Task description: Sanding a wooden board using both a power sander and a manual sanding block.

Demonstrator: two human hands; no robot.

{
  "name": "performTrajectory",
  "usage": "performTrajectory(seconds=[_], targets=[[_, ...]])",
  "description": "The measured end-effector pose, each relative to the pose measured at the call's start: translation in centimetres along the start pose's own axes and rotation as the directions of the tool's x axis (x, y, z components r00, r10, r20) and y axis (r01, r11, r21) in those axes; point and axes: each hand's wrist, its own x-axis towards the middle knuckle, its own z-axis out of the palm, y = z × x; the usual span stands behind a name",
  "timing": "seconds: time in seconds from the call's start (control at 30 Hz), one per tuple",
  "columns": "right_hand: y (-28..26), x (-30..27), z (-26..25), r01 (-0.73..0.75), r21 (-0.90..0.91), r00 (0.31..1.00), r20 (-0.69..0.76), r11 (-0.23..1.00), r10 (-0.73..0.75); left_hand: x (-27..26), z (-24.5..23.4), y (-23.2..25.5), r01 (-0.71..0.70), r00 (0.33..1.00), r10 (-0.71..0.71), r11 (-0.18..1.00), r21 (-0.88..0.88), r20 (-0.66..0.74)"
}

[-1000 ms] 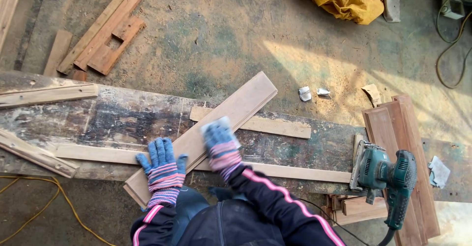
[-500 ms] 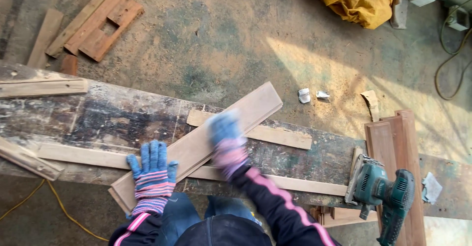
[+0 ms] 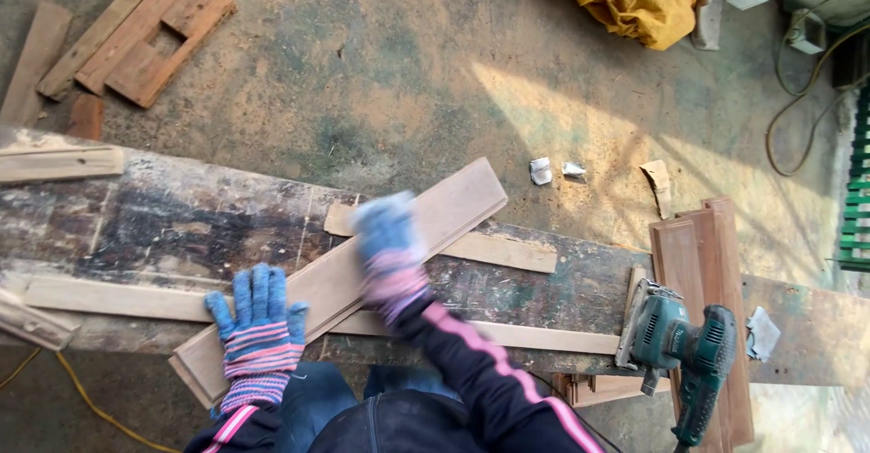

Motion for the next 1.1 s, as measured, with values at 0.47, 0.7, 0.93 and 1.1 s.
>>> performTrajectory(seconds=[0.47,0.7,0.93,1.1], targets=[[10.2,0.1,-1.3,-0.053,0.067,0.996,-0.070,0.996,0.057,0.2,-0.7,0.5,0.051,0.998,-0.052,0.998,0.040,0.044],[4.0,-4.7,-5.1,0.224,0.138,0.944,0.217,0.965,-0.250,0.2,-0.9,0.4,0.039,0.997,-0.040,0.999,0.021,0.063],[10.0,-5.5,-2.1,-0.174,0.150,0.980,0.127,0.973,0.156,0.2,-0.9,0.4,0.029,0.998,-0.031,0.999,0.037,0.049],[-0.3,-6.2,-5.3,0.174,0.393,0.984,-0.043,0.903,-0.171,0.1,-0.7,0.2,0.007,0.999,-0.008,0.999,0.044,0.036]])
